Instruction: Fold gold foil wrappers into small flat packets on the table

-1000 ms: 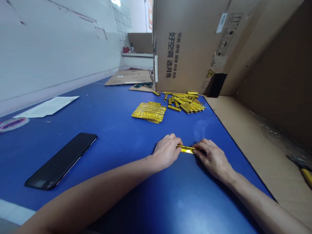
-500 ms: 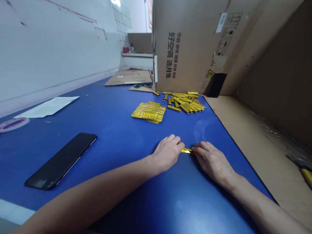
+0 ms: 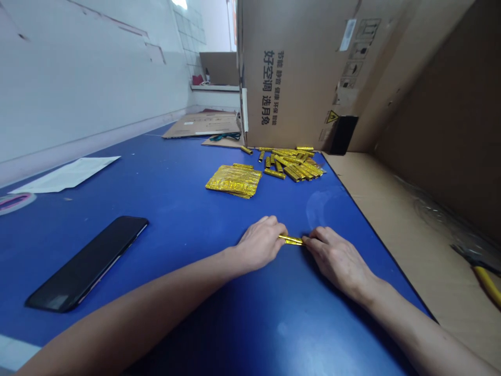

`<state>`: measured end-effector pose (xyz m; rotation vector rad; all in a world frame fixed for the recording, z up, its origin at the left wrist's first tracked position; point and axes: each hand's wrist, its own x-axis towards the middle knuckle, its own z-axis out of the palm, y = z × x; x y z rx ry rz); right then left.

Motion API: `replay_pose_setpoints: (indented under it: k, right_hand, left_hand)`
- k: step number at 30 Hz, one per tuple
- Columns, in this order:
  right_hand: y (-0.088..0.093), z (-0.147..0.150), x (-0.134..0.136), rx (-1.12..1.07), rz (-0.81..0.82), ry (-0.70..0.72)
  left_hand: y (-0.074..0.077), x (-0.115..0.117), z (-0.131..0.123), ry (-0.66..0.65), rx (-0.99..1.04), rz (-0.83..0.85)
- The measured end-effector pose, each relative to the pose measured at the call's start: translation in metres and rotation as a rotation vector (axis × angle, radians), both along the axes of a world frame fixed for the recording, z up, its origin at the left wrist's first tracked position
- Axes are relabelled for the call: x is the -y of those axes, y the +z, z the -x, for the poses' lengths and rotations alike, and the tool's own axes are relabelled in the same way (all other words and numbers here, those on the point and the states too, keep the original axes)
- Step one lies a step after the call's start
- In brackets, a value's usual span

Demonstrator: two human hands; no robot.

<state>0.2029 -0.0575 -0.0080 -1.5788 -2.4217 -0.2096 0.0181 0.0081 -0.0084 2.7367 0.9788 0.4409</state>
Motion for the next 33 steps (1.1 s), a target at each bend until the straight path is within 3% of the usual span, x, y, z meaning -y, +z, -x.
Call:
replay_pose_setpoints:
  k: [9,15,19,23,29,33]
  right_hand:
    - [0.0,0.001,0.0,-0.021,-0.039,0.045]
    - [-0.001,0.002,0.001,-0.106,-0.021,0.047]
    - [-0.002,0.005,0.003,-0.254,0.022,0.014]
    - [0.003,0.007,0.006,-0.584,0.19,-0.071]
    - [0.012,0.006,0.003,-1.0,0.556,-0.251]
    - [0.015,0.005,0.002,-1.118,0.646,-0.283]
  left_hand:
    - [0.004,0.005,-0.003,0.061,0.089,0.14]
    - [0.003,0.003,-0.003,0.094,0.232,0.359]
    - [-0.005,-0.004,-0.004,0.105,0.359,0.55]
    - [-0.006,-0.004,-0.005,0.093,0.459,0.647]
    - [0.006,0.011,-0.002,0.037,0.539,0.487]
    - [0.01,0.017,0.0,0.015,0.541,0.393]
